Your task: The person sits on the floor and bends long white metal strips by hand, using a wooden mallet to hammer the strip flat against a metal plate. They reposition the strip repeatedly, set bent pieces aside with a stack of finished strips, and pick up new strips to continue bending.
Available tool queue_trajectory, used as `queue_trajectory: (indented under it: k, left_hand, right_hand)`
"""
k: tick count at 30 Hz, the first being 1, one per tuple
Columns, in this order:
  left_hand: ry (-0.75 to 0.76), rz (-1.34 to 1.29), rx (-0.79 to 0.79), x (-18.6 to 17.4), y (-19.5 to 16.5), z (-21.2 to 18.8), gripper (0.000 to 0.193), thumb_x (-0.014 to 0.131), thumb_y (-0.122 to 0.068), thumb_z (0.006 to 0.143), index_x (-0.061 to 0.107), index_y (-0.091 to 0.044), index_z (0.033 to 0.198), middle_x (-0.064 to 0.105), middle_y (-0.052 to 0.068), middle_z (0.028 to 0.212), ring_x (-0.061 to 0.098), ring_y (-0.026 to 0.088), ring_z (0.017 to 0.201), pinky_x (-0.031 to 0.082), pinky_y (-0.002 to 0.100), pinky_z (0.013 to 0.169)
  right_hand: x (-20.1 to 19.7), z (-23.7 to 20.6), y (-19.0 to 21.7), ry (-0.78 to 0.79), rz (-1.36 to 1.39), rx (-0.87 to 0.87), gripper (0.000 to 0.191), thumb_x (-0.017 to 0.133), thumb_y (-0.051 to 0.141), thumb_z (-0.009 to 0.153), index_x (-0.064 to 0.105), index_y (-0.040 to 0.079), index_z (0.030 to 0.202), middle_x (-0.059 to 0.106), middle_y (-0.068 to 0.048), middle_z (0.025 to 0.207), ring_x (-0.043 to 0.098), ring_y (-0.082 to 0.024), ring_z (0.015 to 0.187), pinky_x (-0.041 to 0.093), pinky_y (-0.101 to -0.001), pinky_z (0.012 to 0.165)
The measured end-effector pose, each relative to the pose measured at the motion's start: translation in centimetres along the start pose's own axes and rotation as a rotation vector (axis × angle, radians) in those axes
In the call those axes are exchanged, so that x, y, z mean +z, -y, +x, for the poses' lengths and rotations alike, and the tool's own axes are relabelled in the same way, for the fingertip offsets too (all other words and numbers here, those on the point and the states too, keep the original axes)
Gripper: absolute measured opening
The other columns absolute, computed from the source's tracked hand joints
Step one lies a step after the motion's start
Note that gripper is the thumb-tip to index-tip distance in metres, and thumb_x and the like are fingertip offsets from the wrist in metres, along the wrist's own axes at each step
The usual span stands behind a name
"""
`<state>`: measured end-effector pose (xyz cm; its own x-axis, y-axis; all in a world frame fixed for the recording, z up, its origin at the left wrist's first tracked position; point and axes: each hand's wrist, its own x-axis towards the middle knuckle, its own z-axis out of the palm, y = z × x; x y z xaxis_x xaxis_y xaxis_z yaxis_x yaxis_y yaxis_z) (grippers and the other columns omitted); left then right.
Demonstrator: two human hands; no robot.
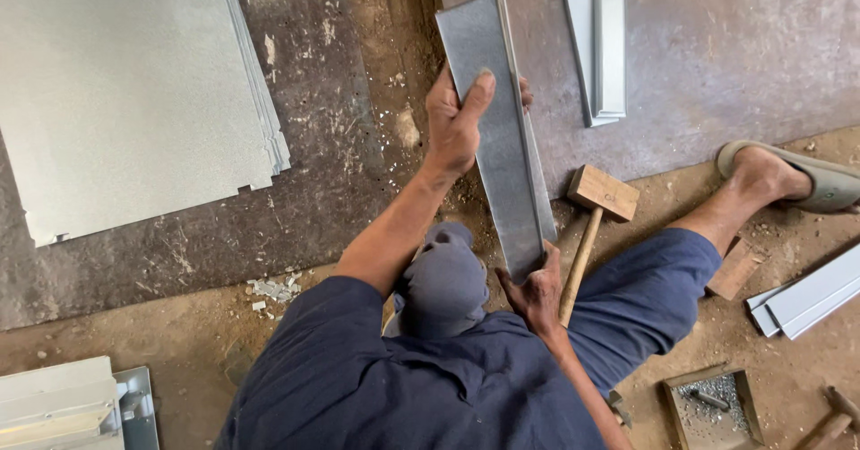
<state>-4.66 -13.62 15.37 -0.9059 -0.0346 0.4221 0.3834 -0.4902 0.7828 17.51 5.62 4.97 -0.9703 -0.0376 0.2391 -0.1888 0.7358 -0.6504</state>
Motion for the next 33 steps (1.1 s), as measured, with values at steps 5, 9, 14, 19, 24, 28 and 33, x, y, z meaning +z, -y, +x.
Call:
queue_trajectory:
  k: [5,9,14,19,24,28,33]
  left_hand:
    - [-0.002,-0.045,-0.028,0.8,-1.0,-0.2,0.016,0.051,-0.016,0.112,0.060,-0.006,0.121,0.076,0.016,0.103,0.079,0.025,0.091,0.070,0.043,0.078]
    - [-0.019,-0.060,-0.030,1.6,-2.3,0.2,0.021,0.055,-0.024,0.112,0.060,-0.007,0.123,0.076,0.017,0.103,0.078,0.026,0.089,0.070,0.044,0.077]
    - [0.106,-0.315,0.048,-2.2,-7.1,7.0,0.074,0.028,-0.065,0.107,0.047,-0.006,0.147,0.070,0.020,0.113,0.074,0.030,0.094,0.065,0.046,0.083]
    - [-0.296,-0.612,-0.101,-12.4,-8.4,13.8,0.025,0.049,-0.027,0.109,0.060,-0.007,0.119,0.037,0.002,0.071,0.031,0.014,0.054,0.030,0.029,0.046]
    - [-0.681,-0.382,-0.230,-18.5,-9.0,16.6,0.030,0.042,-0.033,0.112,0.058,-0.008,0.105,0.035,0.003,0.065,0.025,0.015,0.051,0.028,0.038,0.046]
    - [-0.783,-0.028,-0.398,-20.0,-10.2,17.7,0.029,0.044,-0.036,0.110,0.054,-0.009,0.112,0.038,0.006,0.075,0.030,0.018,0.060,0.031,0.038,0.052]
    - [-0.668,0.322,-0.344,-19.6,-9.9,12.0,0.033,0.047,-0.040,0.108,0.049,-0.010,0.121,0.041,0.008,0.087,0.035,0.021,0.072,0.035,0.039,0.061]
  right_hand:
    - [-0.3,-0.1,0.4,-0.023,0.054,-0.017,0.038,0.091,0.017,0.068,0.070,-0.009,0.086,0.059,-0.025,0.126,0.063,-0.038,0.107,0.052,-0.0411,0.085]
    - [-0.9,0.2,0.9,-0.057,0.026,-0.005,0.052,0.086,0.012,0.072,0.065,-0.015,0.111,0.057,-0.025,0.127,0.061,-0.041,0.111,0.051,-0.0435,0.093]
    - [-5.4,1.6,-0.6,0.137,0.081,-0.141,0.042,0.072,0.010,0.081,0.058,-0.015,0.112,0.051,-0.031,0.137,0.058,-0.045,0.122,0.049,-0.0446,0.105]
    - [-11.8,2.3,-2.1,0.395,0.010,-0.184,0.027,0.067,0.017,0.090,0.065,-0.010,0.095,0.056,-0.030,0.126,0.058,-0.047,0.112,0.049,-0.0464,0.096]
    - [-13.1,0.7,-2.2,0.448,-0.066,-0.180,0.020,0.065,0.015,0.085,0.060,-0.003,0.077,0.056,-0.023,0.104,0.059,-0.039,0.098,0.050,-0.0448,0.086]
    - [-16.3,-2.7,-6.2,0.439,-0.212,-0.126,0.025,0.059,0.006,0.074,0.057,-0.006,0.095,0.055,-0.020,0.103,0.057,-0.033,0.091,0.048,-0.0420,0.082]
    - [-31.0,-15.8,-10.0,0.139,-0.036,0.643,0.036,0.049,0.000,0.083,0.053,-0.003,0.118,0.058,-0.017,0.101,0.060,-0.032,0.093,0.051,-0.0416,0.084]
